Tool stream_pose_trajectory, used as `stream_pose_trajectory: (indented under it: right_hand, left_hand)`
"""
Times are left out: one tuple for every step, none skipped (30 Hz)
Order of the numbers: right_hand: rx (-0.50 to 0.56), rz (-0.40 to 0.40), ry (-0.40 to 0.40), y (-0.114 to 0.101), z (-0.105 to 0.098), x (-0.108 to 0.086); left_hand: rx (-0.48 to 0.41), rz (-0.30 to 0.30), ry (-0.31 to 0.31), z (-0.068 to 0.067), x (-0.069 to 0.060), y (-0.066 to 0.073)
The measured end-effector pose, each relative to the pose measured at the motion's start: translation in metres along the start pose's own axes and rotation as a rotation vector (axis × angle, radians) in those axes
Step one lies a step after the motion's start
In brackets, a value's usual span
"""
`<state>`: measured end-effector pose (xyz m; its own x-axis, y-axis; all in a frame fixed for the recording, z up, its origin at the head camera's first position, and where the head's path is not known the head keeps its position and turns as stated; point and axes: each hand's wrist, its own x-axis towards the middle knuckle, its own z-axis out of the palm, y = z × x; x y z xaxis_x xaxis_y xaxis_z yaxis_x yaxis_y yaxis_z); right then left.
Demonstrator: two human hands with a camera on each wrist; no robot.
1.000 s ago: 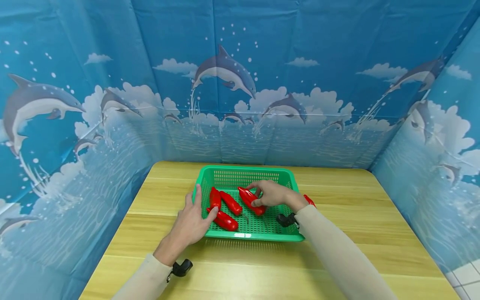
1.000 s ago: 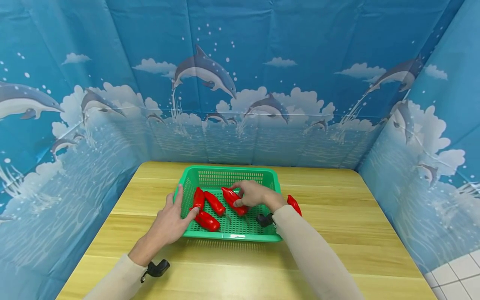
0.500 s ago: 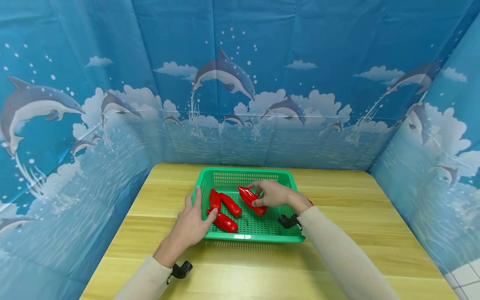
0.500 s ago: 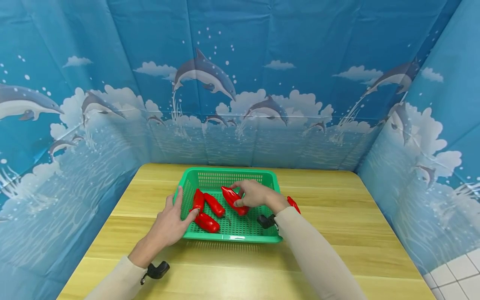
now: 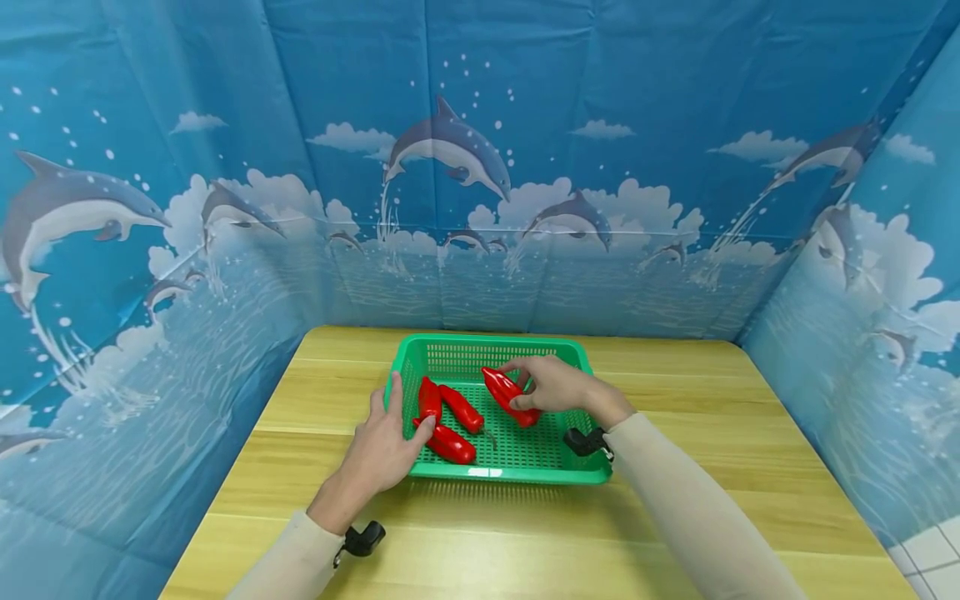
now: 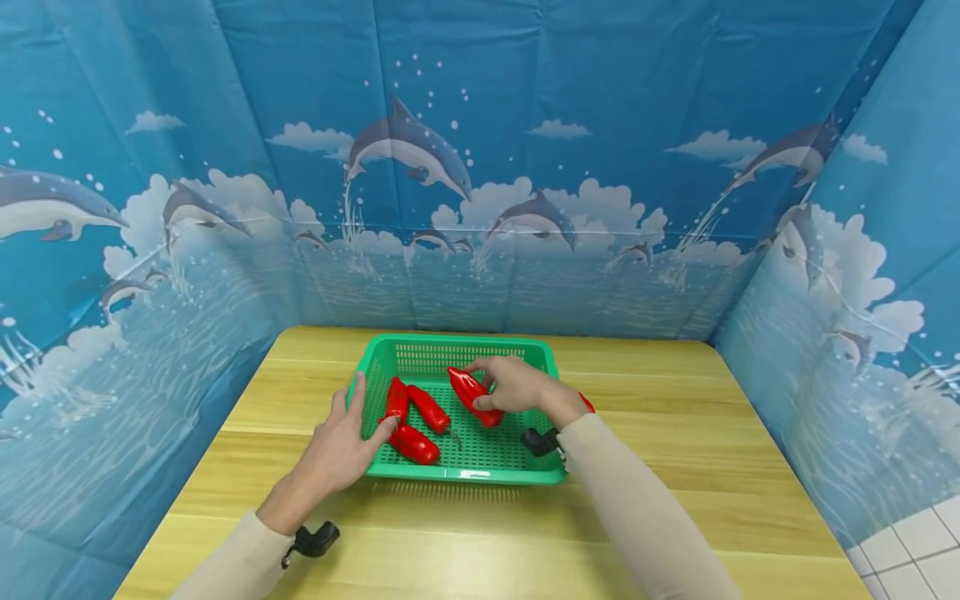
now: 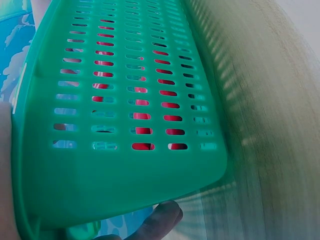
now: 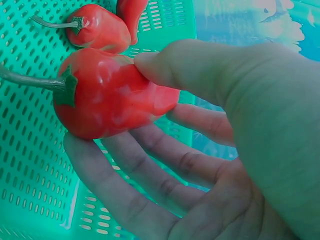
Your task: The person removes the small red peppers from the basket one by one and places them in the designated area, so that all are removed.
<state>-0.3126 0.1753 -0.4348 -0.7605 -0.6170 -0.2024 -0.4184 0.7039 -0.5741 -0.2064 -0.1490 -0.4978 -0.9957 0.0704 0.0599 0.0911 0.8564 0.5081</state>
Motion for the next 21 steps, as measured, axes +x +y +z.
stream_pose_trajectory:
  right_hand:
    - [-0.004, 0.000, 0.003, 0.000, 0.000, 0.000]
    - [-0.007, -0.001, 0.005, 0.000, -0.001, -0.001]
    - [-0.010, -0.002, 0.008, 0.000, -0.001, -0.001]
    - [-0.012, -0.003, 0.011, 0.000, -0.001, -0.001]
    - [-0.010, -0.002, 0.012, 0.001, -0.001, -0.001]
    - [-0.005, 0.000, 0.013, 0.001, -0.001, -0.002]
    - [-0.002, -0.002, 0.013, 0.001, -0.002, -0.002]
    - [0.003, -0.002, 0.014, 0.001, -0.002, -0.002]
    - [0.005, -0.003, 0.016, 0.001, -0.002, -0.003]
    - [0.011, -0.004, 0.017, 0.001, -0.002, -0.004]
    - [0.015, -0.006, 0.019, 0.001, -0.002, -0.004]
    - [0.015, -0.011, 0.021, 0.001, -0.002, -0.005]
    - [0.017, -0.012, 0.023, 0.002, -0.001, -0.006]
    - [0.021, -0.009, 0.026, 0.002, -0.001, -0.006]
    - [0.022, -0.008, 0.028, 0.002, -0.001, -0.007]
    - [0.023, -0.010, 0.028, 0.002, -0.001, -0.008]
    - [0.025, -0.007, 0.030, 0.002, -0.001, -0.008]
    - [0.027, -0.002, 0.033, 0.002, -0.001, -0.009]
    - [0.030, 0.004, 0.035, 0.001, -0.001, -0.010]
    - [0.031, 0.005, 0.036, 0.001, -0.001, -0.010]
    - [0.026, 0.001, 0.038, 0.001, -0.001, -0.011]
  left_hand:
    - [0.000, -0.001, -0.001, 0.000, 0.000, 0.000]
    - [-0.002, -0.001, -0.003, -0.001, 0.000, 0.000]
    - [-0.001, -0.001, -0.003, -0.001, 0.000, 0.000]
    - [-0.002, -0.001, -0.004, -0.001, 0.000, 0.000]
    - [-0.001, -0.001, -0.004, -0.001, 0.000, 0.000]
    - [0.000, -0.002, -0.004, -0.001, 0.000, 0.000]
    - [-0.001, -0.002, -0.005, -0.001, 0.000, 0.000]
    - [0.000, -0.002, -0.004, -0.001, 0.000, 0.000]
    - [0.001, -0.002, -0.003, -0.001, 0.000, 0.000]
    - [0.001, -0.003, -0.003, -0.001, 0.000, 0.000]
    - [0.001, -0.003, -0.003, -0.001, 0.000, 0.000]
    - [0.002, -0.004, -0.002, -0.001, 0.000, 0.000]
    - [0.003, -0.004, -0.002, -0.001, 0.000, 0.001]
    - [0.002, -0.004, -0.002, -0.001, 0.000, 0.001]
    - [0.003, -0.005, -0.002, -0.001, 0.000, 0.001]
    - [0.001, -0.005, -0.003, -0.001, 0.000, 0.001]
    - [-0.001, -0.006, -0.004, -0.002, 0.000, 0.001]
    - [-0.001, -0.007, -0.005, -0.002, 0.000, 0.001]
    - [-0.002, -0.007, -0.006, -0.001, 0.000, 0.001]
    - [-0.003, -0.008, -0.006, -0.001, -0.001, 0.001]
    - [-0.003, -0.008, -0.007, -0.001, -0.001, 0.001]
